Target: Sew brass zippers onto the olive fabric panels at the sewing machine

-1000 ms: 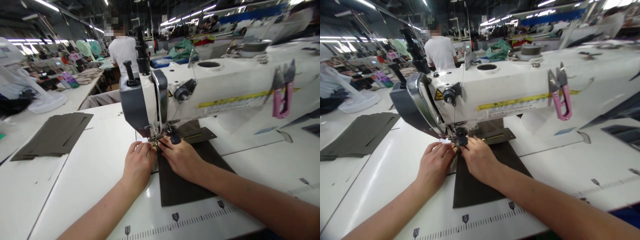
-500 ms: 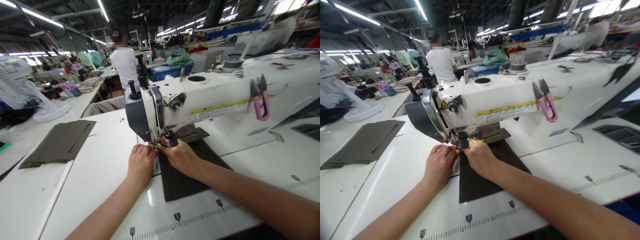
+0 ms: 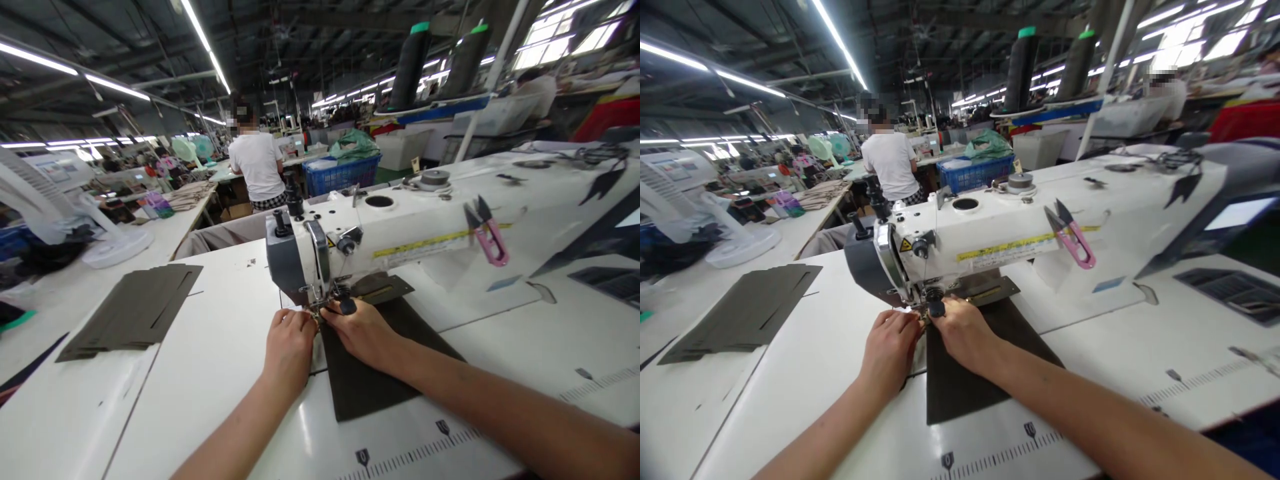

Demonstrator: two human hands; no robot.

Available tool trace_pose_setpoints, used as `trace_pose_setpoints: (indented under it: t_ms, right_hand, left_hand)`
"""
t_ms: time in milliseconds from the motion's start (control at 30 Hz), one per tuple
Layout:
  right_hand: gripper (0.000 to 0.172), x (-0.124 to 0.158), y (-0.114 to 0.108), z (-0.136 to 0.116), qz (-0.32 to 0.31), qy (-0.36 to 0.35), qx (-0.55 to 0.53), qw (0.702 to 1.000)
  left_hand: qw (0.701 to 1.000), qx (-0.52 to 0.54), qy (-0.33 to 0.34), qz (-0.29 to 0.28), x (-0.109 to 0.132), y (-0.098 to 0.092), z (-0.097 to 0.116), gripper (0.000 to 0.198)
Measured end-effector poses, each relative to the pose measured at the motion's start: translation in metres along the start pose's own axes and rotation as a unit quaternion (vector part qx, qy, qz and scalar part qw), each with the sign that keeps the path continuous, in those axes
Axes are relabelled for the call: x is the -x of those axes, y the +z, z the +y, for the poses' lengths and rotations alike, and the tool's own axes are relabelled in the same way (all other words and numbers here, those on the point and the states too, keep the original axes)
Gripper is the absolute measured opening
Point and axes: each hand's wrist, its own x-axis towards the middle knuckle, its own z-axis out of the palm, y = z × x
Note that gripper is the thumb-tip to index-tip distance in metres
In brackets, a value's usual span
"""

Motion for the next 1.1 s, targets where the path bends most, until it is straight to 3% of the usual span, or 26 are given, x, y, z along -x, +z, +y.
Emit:
trace_pose_setpoints:
  t_ms: [267, 433, 533, 633, 700, 733, 767, 900, 1000, 1100]
  right_hand:
    - [0.021, -0.002, 0.005, -0.007, 0.041, 0.017, -0.01, 0.999]
    - [0.019, 0.0, -0.012, 0.005, 0.014, 0.015, -0.007, 1.0]
    - [0.034, 0.025, -0.028, 0.014, 0.003, 0.067, 0.096, 0.993]
    - [0.034, 0.065, -0.034, -0.001, -0.02, 0.098, 0.168, 0.981]
    - [0.028, 0.088, -0.034, -0.024, -0.042, 0.028, 0.131, 0.99]
    - [0.017, 0.094, -0.035, -0.037, -0.05, 0.002, 0.105, 0.993]
    - [0.012, 0.097, -0.038, -0.049, -0.059, 0.011, 0.069, 0.996]
    - [0.026, 0.085, -0.061, -0.079, -0.052, 0.119, -0.119, 0.984]
    - [0.027, 0.074, -0.073, -0.08, -0.026, 0.154, -0.176, 0.972]
    - [0.024, 0.072, -0.072, -0.077, 0.041, 0.145, -0.204, 0.967]
  left_hand:
    - [1.0, 0.003, -0.014, 0.019, 0.0, 0.002, -0.001, 0.013]
    - [0.998, 0.041, -0.042, 0.015, 0.001, 0.0, -0.006, 0.012]
    - [0.996, 0.079, -0.045, 0.009, 0.005, -0.012, -0.008, 0.016]
    - [0.991, 0.133, 0.007, 0.004, 0.019, -0.027, 0.0, 0.021]
    - [0.983, 0.173, 0.057, 0.018, 0.032, -0.036, 0.011, 0.023]
    - [0.979, 0.19, 0.075, 0.029, 0.037, -0.039, 0.017, 0.024]
    - [0.975, 0.204, 0.085, 0.038, 0.041, -0.043, 0.022, 0.026]
    - [0.971, 0.237, 0.027, 0.012, 0.04, -0.055, 0.032, 0.021]
    - [0.971, 0.239, -0.01, -0.016, 0.03, -0.061, 0.029, 0.02]
    - [0.97, 0.236, -0.012, -0.061, 0.024, -0.06, 0.027, 0.026]
